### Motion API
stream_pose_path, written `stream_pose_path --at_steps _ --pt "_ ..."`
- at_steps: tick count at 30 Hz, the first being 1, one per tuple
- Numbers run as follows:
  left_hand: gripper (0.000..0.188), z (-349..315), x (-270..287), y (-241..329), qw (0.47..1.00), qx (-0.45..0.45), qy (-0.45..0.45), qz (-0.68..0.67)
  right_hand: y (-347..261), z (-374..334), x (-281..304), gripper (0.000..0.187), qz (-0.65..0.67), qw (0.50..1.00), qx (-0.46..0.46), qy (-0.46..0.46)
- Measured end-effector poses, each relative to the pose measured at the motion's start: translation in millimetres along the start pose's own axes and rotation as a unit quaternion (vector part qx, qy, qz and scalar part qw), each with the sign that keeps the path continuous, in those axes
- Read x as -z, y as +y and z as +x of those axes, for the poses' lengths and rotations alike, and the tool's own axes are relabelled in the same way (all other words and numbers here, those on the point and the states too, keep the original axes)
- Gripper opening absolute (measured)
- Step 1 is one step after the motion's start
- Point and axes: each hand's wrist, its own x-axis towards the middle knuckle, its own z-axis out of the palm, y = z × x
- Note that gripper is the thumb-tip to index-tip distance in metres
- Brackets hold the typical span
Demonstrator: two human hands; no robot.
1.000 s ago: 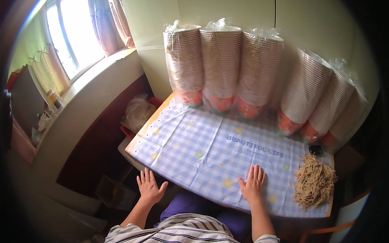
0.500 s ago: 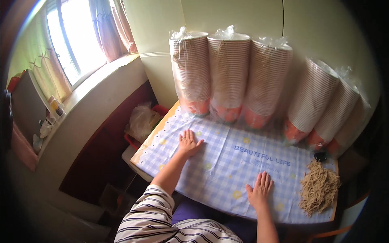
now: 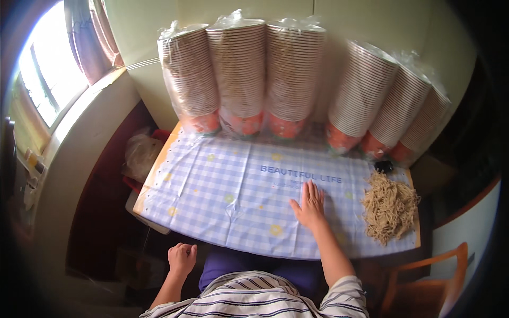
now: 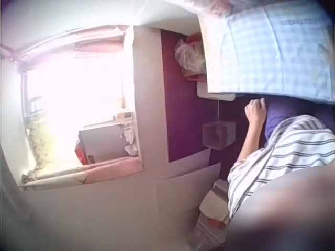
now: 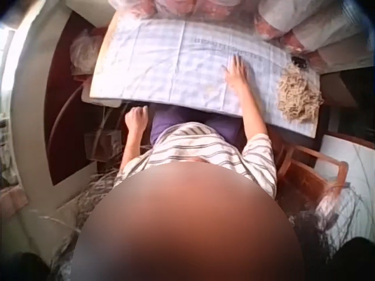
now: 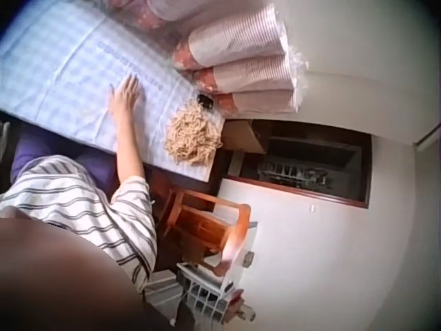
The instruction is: Packaging stacks of paper cups into plastic bags and organizing them on a table.
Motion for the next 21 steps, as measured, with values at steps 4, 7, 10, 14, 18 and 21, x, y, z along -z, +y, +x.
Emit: stream_pose_path --at_steps 4,7,10,14,18,21 --pt "0.017 36 0 50 0.97 -0.212 0.094 -0.072 3 51 -7 0.076 -0.013 0.999 0.034 -0.014" --pt "0.016 62 4 78 0.959 -0.228 0.049 -0.161 -42 48 -31 0.081 -0.087 0.982 0.135 -0.103" --pt "0.016 82 3 75 0.94 -0.254 0.076 -0.213 -111 -14 -40 0.087 -0.053 0.934 0.295 -0.196" --pt "0.008 103 -4 64 0.929 -0.297 0.147 -0.166 -161 -122 -75 0.072 0.05 0.815 0.527 -0.236" --pt "0.01 112 -14 71 0.929 -0.308 0.099 -0.182 -152 -119 -64 0.033 0.258 0.804 0.503 -0.182" --pt "0.024 126 -25 101 0.913 -0.353 0.065 -0.192 -105 -54 -20 0.03 0.207 0.917 0.335 0.071"
